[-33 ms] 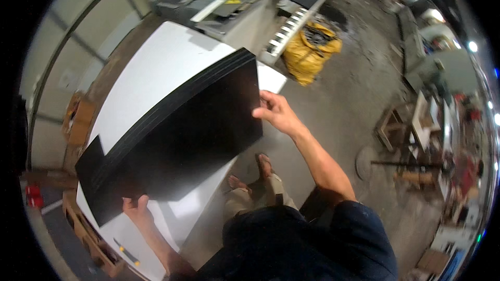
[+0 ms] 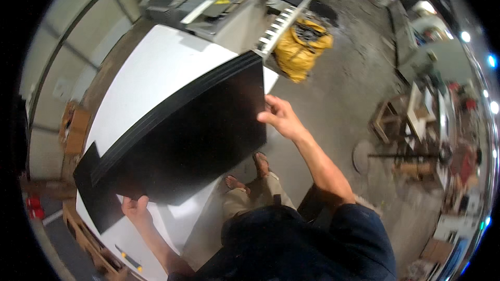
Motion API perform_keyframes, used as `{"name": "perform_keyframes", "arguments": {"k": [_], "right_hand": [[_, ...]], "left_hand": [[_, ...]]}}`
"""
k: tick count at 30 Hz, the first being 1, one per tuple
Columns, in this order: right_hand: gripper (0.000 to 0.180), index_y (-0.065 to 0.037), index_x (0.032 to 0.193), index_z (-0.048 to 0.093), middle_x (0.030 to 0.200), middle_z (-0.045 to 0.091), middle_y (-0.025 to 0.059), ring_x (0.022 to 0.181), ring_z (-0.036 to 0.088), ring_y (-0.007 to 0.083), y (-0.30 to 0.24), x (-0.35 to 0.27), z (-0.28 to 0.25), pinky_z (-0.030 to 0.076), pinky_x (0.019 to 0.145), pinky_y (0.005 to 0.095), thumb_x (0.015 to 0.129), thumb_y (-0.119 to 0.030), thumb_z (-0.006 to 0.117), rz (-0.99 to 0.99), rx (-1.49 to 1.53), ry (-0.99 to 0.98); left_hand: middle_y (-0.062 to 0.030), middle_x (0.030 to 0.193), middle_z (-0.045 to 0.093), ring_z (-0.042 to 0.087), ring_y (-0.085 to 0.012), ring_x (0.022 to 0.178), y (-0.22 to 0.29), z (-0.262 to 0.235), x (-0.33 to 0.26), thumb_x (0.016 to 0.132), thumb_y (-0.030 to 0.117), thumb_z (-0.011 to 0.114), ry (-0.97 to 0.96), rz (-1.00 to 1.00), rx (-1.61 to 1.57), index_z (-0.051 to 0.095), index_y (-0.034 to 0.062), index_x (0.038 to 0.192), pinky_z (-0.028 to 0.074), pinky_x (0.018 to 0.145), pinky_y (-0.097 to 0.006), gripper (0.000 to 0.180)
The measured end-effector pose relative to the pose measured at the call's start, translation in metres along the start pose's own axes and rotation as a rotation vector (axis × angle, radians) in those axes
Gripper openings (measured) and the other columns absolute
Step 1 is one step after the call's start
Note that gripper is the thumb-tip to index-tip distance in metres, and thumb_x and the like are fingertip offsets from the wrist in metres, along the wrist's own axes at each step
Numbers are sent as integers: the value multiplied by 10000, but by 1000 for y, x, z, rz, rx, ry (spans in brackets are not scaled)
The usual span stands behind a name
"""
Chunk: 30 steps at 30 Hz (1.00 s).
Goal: The person picks up several black panels one at a time from a worktable and stacks them together by hand on the floor before picking up the entire stack.
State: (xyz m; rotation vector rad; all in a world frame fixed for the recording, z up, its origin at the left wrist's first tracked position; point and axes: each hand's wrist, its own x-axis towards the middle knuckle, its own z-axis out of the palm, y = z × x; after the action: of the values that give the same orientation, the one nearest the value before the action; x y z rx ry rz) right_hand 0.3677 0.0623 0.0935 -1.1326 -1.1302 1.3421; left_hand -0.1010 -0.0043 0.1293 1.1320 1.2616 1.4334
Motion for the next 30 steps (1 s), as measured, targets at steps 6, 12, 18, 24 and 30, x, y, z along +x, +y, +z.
{"name": "perform_keyframes", "arguments": {"k": [6,12,18,24,30], "right_hand": [[479,17,1277,548,1196,618,82,1088,559,172,37,-234,-28,448,959,340,880,-208,693,83,163,505],[356,7,1187,607,1063,676,59,961,627,149,114,-443,40,499,874,299,914,-213,667,203,416,952],[331,55,1132,606,1080,631,88,1000,552,158,175,-599,158,440,865,318,914,-193,638,276,441,1399],[454,103,1198,573,1109,651,156,1026,604,204,258,-779,270,482,883,329,887,-209,681,359,505,1620],[529,82,1289,526,1173,636,197,1058,610,260,321,-945,369,496,886,367,874,-195,701,462,755,1897]], "left_hand": [[-66,925,670,588,-139,836,23,96,-4,784,113,757,-581,-218,186,648,-56,1028,468,795,-265,316],[-18,852,641,554,-94,769,-15,145,-80,798,129,747,-985,-374,279,650,-67,1078,453,720,-240,354],[81,688,482,413,-26,621,-56,140,-197,801,61,730,-1128,-373,401,613,46,789,335,579,-201,119],[101,626,374,310,-34,579,-112,105,-345,810,90,728,-1483,-423,483,464,130,630,214,538,-240,322],[20,769,626,510,-80,659,-171,74,-511,828,122,731,-1658,-642,761,658,42,851,375,606,-252,111]]}}
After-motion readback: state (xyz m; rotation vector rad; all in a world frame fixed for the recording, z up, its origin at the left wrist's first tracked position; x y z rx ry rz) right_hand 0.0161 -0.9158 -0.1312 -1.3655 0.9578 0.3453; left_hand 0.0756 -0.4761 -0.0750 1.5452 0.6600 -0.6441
